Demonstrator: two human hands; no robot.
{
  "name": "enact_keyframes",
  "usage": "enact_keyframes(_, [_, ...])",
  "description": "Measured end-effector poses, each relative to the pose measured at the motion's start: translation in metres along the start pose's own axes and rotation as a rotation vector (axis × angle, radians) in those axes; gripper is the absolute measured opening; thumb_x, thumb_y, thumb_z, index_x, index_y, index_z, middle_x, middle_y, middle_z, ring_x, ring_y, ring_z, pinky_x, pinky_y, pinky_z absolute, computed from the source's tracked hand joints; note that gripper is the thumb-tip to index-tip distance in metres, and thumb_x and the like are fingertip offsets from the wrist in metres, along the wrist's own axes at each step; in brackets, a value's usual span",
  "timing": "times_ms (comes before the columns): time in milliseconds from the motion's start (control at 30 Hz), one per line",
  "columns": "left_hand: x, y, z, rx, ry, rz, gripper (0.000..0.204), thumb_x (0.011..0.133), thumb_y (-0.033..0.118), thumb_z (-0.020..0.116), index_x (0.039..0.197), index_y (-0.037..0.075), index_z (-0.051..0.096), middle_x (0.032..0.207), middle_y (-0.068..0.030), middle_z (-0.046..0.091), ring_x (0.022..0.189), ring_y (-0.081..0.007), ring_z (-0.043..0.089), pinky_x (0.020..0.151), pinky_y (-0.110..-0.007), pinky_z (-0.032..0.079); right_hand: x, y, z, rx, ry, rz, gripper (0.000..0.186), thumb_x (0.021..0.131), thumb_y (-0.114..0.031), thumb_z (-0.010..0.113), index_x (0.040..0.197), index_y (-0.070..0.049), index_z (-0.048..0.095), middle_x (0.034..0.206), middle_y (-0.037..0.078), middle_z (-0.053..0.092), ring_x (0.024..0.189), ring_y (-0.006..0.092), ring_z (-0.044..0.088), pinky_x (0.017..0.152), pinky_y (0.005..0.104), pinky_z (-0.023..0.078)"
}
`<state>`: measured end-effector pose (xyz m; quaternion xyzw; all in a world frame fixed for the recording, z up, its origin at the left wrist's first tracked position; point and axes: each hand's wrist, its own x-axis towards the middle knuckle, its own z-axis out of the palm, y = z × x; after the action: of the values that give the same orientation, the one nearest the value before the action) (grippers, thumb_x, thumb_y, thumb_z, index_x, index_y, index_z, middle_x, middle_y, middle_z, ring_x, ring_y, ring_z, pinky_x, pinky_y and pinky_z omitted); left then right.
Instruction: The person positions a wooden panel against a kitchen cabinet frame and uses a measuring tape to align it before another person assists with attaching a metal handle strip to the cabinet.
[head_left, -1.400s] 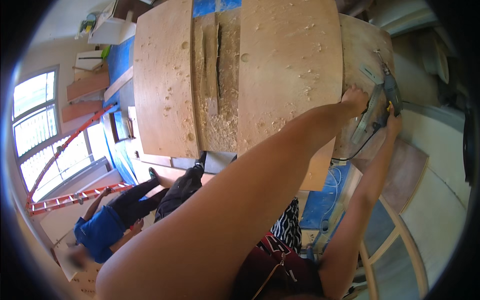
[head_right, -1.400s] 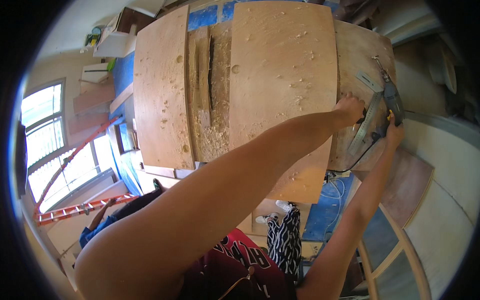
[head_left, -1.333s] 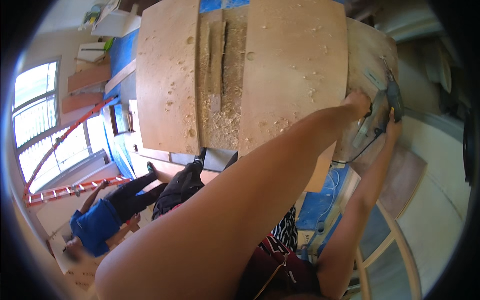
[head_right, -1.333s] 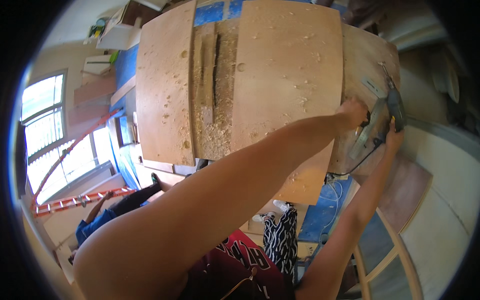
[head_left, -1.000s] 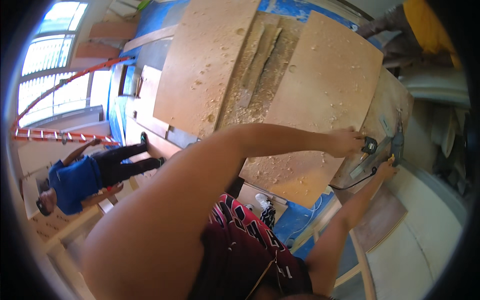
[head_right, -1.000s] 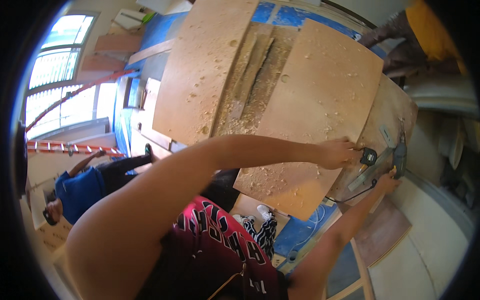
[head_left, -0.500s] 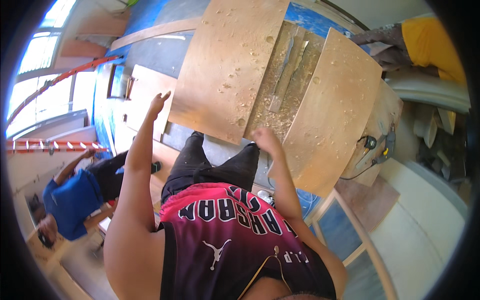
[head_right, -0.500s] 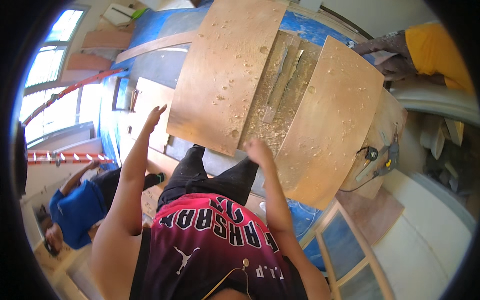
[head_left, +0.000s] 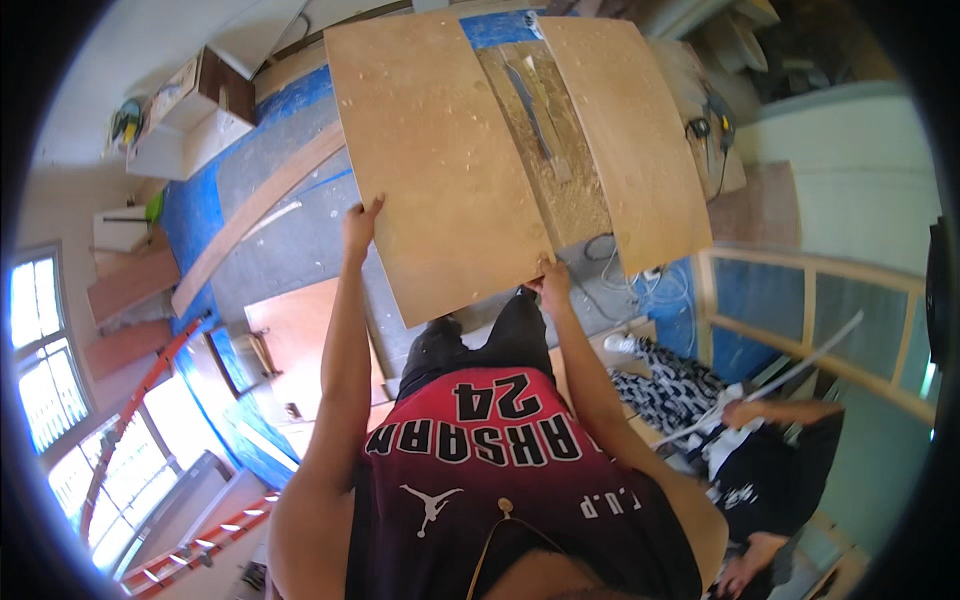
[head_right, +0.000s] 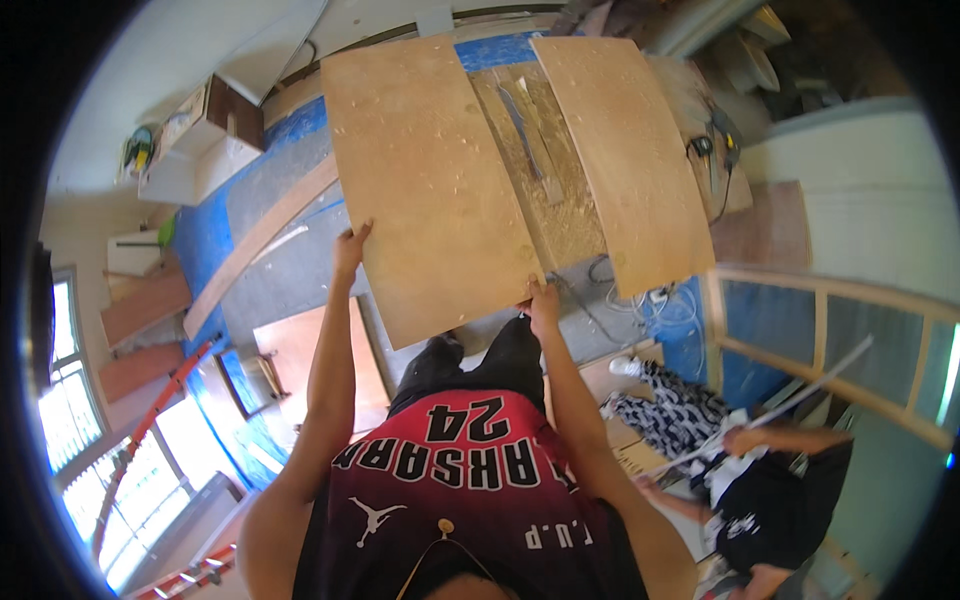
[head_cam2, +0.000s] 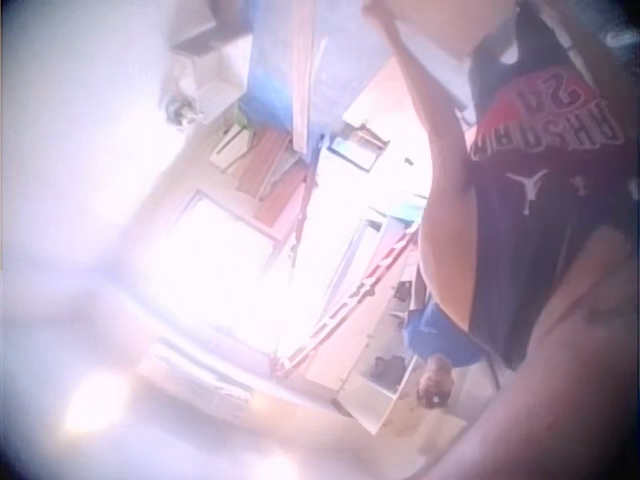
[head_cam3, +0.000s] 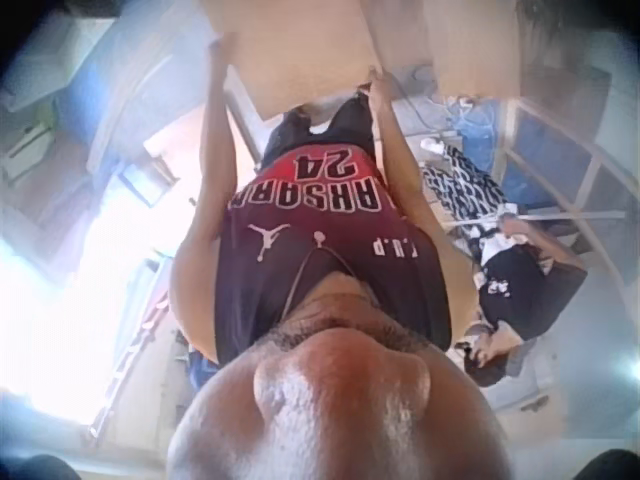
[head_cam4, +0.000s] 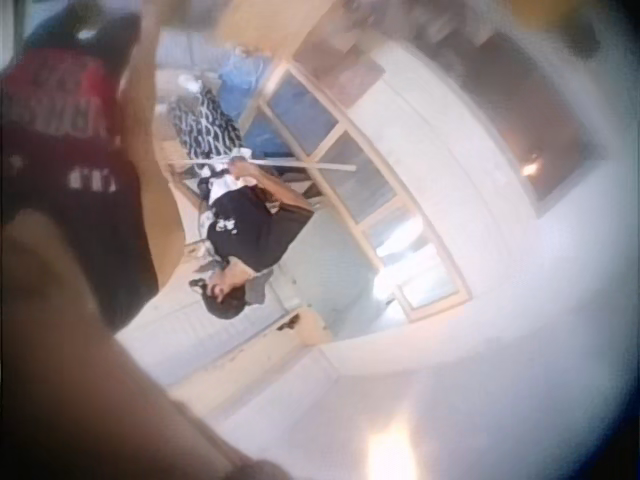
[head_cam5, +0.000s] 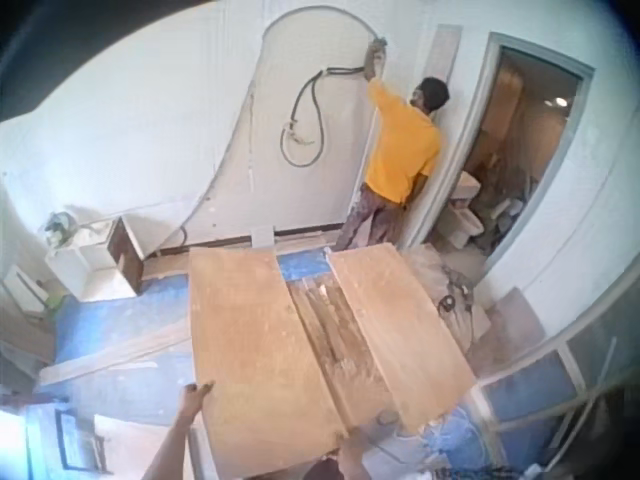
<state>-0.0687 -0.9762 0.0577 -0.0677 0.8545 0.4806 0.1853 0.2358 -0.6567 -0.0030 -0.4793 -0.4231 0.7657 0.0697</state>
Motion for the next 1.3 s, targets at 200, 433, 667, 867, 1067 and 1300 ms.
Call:
enact_keyframes(200, [-0.11, 0.208, -0.012, -0.249, -0.27, 0.157, 0.046, 0.089, 0.022, 0.069, 0.126, -0.005, 0.064, 0.103, -0.0169, 0.073, 0.082, -0.0244, 0.072, 0.068, -0.036, 0.057, -0.009, 0.078, -0.027, 0.62, -0.422, 0.292, 0.039, 0.113, -0.034, 0.047, 0.132, -0.002, 0.059, 0.112, 0.014, 0.073, 0.104, 0.0252, 0.072, 0.089, 0.0411, 0.061])
enact_keyframes(433, [-0.122, 0.23, 0.032, -0.547, -0.32, 0.143, 0.071, 0.081, -0.005, 0.061, 0.148, 0.001, 0.038, 0.124, -0.0196, 0.06, 0.099, -0.03, 0.068, 0.073, -0.04, 0.061, -0.021, 0.079, 0.045, 0.806, -0.326, 0.265, 0.049, 0.115, -0.032, 0.039, 0.143, 0.006, 0.05, 0.126, 0.018, 0.068, 0.116, 0.0306, 0.069, 0.097, 0.0436, 0.059])
enact_keyframes(667, [-0.151, 0.223, 0.02, -0.513, -0.22, 0.332, 0.078, 0.077, -0.007, 0.053, 0.153, 0.001, 0.037, 0.129, -0.0207, 0.06, 0.107, -0.03, 0.067, 0.081, -0.038, 0.06, -0.059, 0.104, 0.066, 1.048, -0.362, 0.473, 0.041, 0.115, -0.022, 0.036, 0.145, 0.004, 0.047, 0.122, 0.018, 0.068, 0.102, 0.0278, 0.074, 0.084, 0.0401, 0.065])
enact_keyframes(867, [-0.167, 0.234, 0.004, -0.463, -0.236, 0.227, 0.073, 0.081, -0.005, 0.053, 0.153, 0.002, 0.039, 0.122, -0.0185, 0.063, 0.099, -0.0269, 0.069, 0.077, -0.036, 0.06, -0.059, 0.125, 0.069, 1.009, -0.34, 0.452, 0.043, 0.117, -0.026, 0.032, 0.147, -0.001, 0.048, 0.124, 0.018, 0.069, 0.102, 0.0281, 0.074, 0.082, 0.0389, 0.065])
enact_keyframes(1067, [-0.155, 0.203, -0.01, -0.412, -0.17, 0.181, 0.073, 0.082, -0.005, 0.053, 0.153, 0.004, 0.039, 0.122, -0.019, 0.063, 0.099, -0.026, 0.069, 0.075, -0.037, 0.061, -0.068, 0.123, 0.081, 0.967, -0.31, 0.534, 0.045, 0.117, -0.028, 0.03, 0.151, -0.003, 0.045, 0.138, 0.017, 0.063, 0.119, 0.0296, 0.068, 0.096, 0.0431, 0.061])
enact_keyframes(1300, [-0.154, 0.172, -0.045, -0.454, -0.18, 0.194, 0.078, 0.085, -0.003, 0.06, 0.158, 0.006, 0.032, 0.124, -0.0179, 0.062, 0.1, -0.0259, 0.069, 0.083, -0.035, 0.06, -0.074, 0.123, 0.068, 0.634, -0.347, 0.522, 0.052, 0.11, -0.04, 0.049, 0.147, -0.004, 0.05, 0.136, 0.018, 0.063, 0.121, 0.0295, 0.065, 0.102, 0.0437, 0.056])
